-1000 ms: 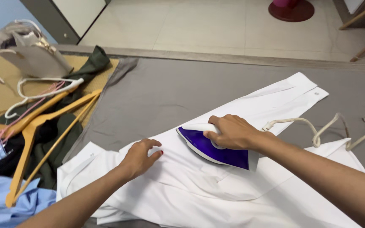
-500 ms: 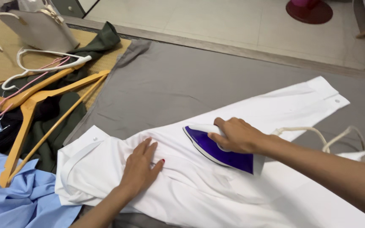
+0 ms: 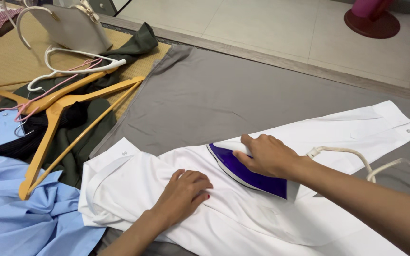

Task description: The person irons a white shirt on a gray ironing board. They smooth the fabric with their hands, then use a purple and white iron to press the body and sleeves of the shirt.

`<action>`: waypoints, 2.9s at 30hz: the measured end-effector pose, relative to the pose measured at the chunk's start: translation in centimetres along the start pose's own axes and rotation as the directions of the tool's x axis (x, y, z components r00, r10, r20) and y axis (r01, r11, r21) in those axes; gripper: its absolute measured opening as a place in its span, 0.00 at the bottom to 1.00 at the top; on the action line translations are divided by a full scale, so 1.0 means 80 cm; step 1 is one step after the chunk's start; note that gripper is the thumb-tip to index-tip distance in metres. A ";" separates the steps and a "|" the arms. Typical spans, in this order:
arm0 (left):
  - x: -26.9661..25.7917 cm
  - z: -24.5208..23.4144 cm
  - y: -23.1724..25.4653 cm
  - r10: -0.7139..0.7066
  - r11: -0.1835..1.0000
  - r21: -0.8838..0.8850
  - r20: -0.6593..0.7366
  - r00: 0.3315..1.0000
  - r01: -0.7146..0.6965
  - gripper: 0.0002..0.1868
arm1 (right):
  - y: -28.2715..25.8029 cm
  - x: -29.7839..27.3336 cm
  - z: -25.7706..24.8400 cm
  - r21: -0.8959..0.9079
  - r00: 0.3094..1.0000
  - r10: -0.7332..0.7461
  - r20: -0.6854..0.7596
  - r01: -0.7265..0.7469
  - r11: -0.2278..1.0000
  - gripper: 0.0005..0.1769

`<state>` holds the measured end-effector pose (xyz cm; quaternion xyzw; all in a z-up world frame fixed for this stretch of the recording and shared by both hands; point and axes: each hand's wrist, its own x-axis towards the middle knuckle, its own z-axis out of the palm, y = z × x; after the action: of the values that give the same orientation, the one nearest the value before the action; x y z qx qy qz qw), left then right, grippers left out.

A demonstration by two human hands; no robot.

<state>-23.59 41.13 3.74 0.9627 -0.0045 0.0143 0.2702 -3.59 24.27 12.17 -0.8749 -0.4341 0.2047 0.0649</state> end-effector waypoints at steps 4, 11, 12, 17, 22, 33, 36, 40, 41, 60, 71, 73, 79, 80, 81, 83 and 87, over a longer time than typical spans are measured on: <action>0.001 -0.007 -0.002 0.015 1.000 -0.023 -0.018 1.000 -0.015 0.05 | 0.013 -0.024 -0.001 -0.044 0.996 0.049 0.073 -0.046 0.998 0.25; 0.003 -0.025 0.003 0.035 0.999 -0.018 0.049 0.998 -0.034 0.05 | 0.087 -0.077 -0.012 -0.128 0.984 0.106 0.141 -0.088 0.988 0.27; 0.005 -0.029 0.004 0.021 1.000 -0.022 0.072 0.997 -0.019 0.06 | 0.095 -0.080 -0.016 -0.096 0.974 0.152 0.168 -0.138 0.986 0.27; 0.020 -0.035 0.006 -0.221 0.971 -0.064 0.144 0.965 0.231 0.08 | 0.105 -0.102 -0.035 -0.018 0.948 0.234 0.214 -0.236 0.972 0.28; 0.033 -0.019 -0.015 -0.278 0.957 0.036 -0.179 0.944 0.289 0.17 | 0.082 -0.117 -0.033 -0.041 0.970 0.085 0.226 -0.078 0.996 0.27; 0.036 -0.024 -0.083 -0.470 0.872 0.023 -0.241 0.849 0.490 0.16 | 0.052 -0.090 0.004 -0.145 0.974 -0.083 0.212 0.115 0.983 0.23; 0.036 -0.030 -0.084 -0.432 0.885 0.045 -0.288 0.854 0.463 0.15 | 0.034 -0.067 0.007 -0.171 0.983 -0.107 0.150 0.132 0.976 0.24; 0.037 -0.032 -0.081 -0.423 0.884 0.064 -0.313 0.850 0.463 0.14 | 0.011 -0.034 0.007 -0.182 0.986 -0.145 0.083 0.158 0.971 0.25; 0.037 -0.032 -0.082 -0.423 0.885 0.059 -0.318 0.849 0.463 0.14 | 0.005 -0.024 0.006 -0.185 0.986 -0.150 0.079 0.163 0.969 0.25; 0.035 -0.020 -0.079 -0.423 0.880 0.034 -0.401 0.813 0.475 0.12 | -0.002 -0.035 0.003 -0.098 0.980 -0.117 0.161 0.134 0.986 0.27; 0.028 -0.022 -0.078 -0.361 0.908 0.038 -0.432 0.827 0.416 0.11 | 0.063 -0.106 -0.006 -0.141 0.971 0.032 0.236 0.001 0.990 0.25; 0.028 -0.022 -0.077 -0.352 0.912 0.036 -0.439 0.826 0.408 0.12 | 0.060 -0.100 -0.005 -0.162 0.971 0.035 0.238 0.004 0.987 0.25; 0.027 -0.024 -0.073 -0.355 0.908 0.048 -0.438 0.826 0.415 0.11 | 0.023 -0.061 0.004 -0.153 0.985 -0.009 0.170 0.035 0.988 0.27; 0.027 -0.025 -0.073 -0.368 0.904 0.042 -0.431 0.824 0.425 0.11 | 0.015 -0.051 0.005 -0.146 0.990 -0.026 0.141 0.047 0.988 0.27; 0.027 -0.026 -0.073 -0.380 0.899 0.037 -0.424 0.822 0.435 0.12 | 0.008 -0.041 0.006 -0.138 0.992 -0.049 0.119 0.065 0.988 0.27; 0.026 -0.027 -0.073 -0.398 0.892 0.035 -0.413 0.819 0.451 0.11 | -0.009 -0.021 0.009 -0.120 0.993 -0.094 0.076 0.103 0.987 0.28; 0.027 -0.022 -0.083 -0.414 0.878 0.072 -0.384 0.825 0.474 0.10 | -0.036 0.015 0.010 -0.101 0.988 -0.144 0.049 0.148 0.984 0.28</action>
<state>-21.41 47.76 1.87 0.9369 0.2705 0.1259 0.1822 -5.37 26.92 11.90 -0.8385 -0.5085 0.1944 0.0248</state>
